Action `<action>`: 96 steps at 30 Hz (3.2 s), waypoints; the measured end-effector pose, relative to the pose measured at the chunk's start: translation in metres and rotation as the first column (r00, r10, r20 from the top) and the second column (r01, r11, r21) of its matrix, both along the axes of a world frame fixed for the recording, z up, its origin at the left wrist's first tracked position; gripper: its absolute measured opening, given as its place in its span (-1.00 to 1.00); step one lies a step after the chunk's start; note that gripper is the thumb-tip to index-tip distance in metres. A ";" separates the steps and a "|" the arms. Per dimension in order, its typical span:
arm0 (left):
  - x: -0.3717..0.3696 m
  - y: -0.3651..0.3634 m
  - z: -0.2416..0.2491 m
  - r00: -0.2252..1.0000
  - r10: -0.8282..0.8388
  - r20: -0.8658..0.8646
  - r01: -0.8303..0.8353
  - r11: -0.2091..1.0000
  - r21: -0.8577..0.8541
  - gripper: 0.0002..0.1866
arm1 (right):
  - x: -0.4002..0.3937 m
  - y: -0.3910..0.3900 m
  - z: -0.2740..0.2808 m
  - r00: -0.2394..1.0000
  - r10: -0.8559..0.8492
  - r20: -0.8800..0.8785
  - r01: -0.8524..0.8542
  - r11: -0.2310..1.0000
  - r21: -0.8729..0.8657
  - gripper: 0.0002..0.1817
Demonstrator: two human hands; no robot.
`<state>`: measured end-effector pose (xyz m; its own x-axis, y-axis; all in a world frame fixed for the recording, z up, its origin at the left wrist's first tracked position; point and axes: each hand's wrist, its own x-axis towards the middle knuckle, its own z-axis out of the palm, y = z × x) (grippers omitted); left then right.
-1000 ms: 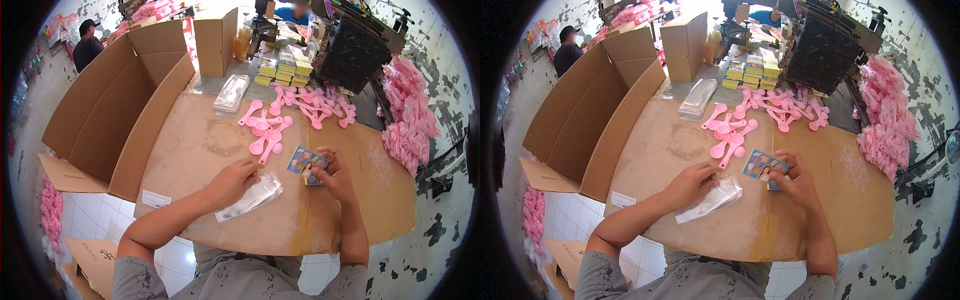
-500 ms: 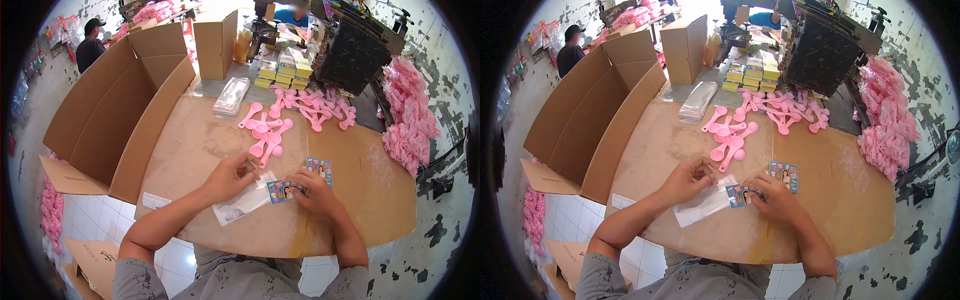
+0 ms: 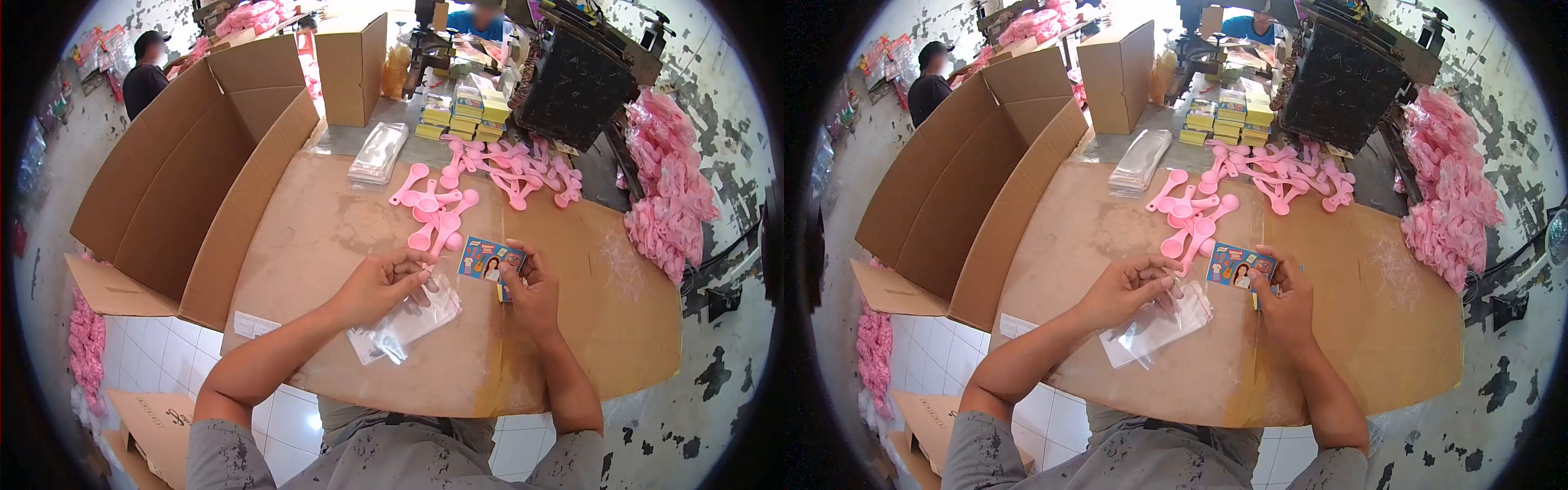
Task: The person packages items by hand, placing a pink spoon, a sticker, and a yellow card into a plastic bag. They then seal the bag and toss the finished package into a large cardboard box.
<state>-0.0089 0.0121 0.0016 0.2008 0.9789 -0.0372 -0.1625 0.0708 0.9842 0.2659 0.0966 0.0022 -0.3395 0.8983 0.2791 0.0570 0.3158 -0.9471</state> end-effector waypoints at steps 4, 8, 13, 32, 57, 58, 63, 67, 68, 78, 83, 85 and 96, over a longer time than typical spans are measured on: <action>0.005 -0.002 0.004 0.997 -0.018 0.070 0.018 1.000 -0.003 -0.60 | -0.003 0.000 -0.004 0.999 0.023 -0.041 -0.026 0.996 -0.085 -0.59; 0.005 -0.003 0.003 0.993 -0.040 0.110 0.032 0.997 0.073 -0.59 | -0.002 0.000 -0.006 0.999 0.052 0.012 -0.051 0.993 -0.104 -0.60; 0.004 0.000 -0.006 0.998 -0.037 0.041 0.033 0.994 0.107 -0.57 | -0.004 -0.004 -0.001 0.991 0.111 -0.067 -0.122 0.977 -0.177 -0.58; 0.012 -0.011 -0.002 0.979 0.024 -0.200 0.024 0.972 0.234 -0.56 | 0.011 0.000 0.006 0.885 0.359 0.295 -0.375 0.927 -0.003 -0.53; 0.007 -0.007 0.005 0.993 0.068 0.095 -0.084 0.981 0.177 -0.50 | -0.072 0.055 0.021 0.662 -0.109 0.742 -0.632 0.452 0.630 -0.63; 0.007 -0.007 0.006 0.991 0.070 0.115 -0.087 0.985 0.150 -0.50 | -0.069 0.055 0.023 0.673 -0.089 0.734 -0.623 0.466 0.628 -0.65; 0.009 -0.008 0.003 0.993 0.086 0.086 -0.100 0.980 0.170 -0.48 | -0.050 0.033 0.046 0.905 0.193 0.379 -0.321 0.895 0.310 -0.64; 0.011 -0.011 0.001 0.997 0.052 -0.052 -0.045 0.991 0.127 -0.48 | -0.045 0.014 0.056 0.968 0.199 -0.154 -0.203 0.979 -0.015 -0.43; 0.012 -0.011 0.000 0.998 0.044 -0.045 -0.038 0.990 0.132 -0.50 | -0.044 0.010 0.057 0.968 0.194 -0.159 -0.199 0.980 -0.021 -0.38; 0.016 -0.009 -0.007 0.998 0.041 0.055 -0.044 0.998 0.047 -0.66 | -0.061 -0.018 0.013 0.965 0.112 -0.235 -0.105 0.994 0.042 -0.38; 0.009 -0.008 -0.002 0.997 0.077 -0.018 -0.077 0.997 0.029 -0.68 | -0.060 -0.021 0.024 0.988 0.155 0.017 -0.154 0.956 0.250 -0.47; 0.008 -0.010 0.002 0.996 0.071 -0.055 -0.070 0.997 0.022 -0.68 | -0.062 -0.025 0.031 0.982 0.171 -0.079 -0.161 0.981 0.110 -0.52; 0.005 -0.010 0.004 0.998 0.002 0.068 -0.002 1.000 0.004 -0.68 | -0.042 -0.015 0.051 0.934 0.345 -0.089 -0.340 0.938 0.067 -0.74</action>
<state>-0.0038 0.0024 0.0059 0.2005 0.9795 -0.0200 -0.2292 0.0667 0.9711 0.2236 0.0820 0.0530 -0.5928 0.7167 0.3675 -0.1552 0.3461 -0.9253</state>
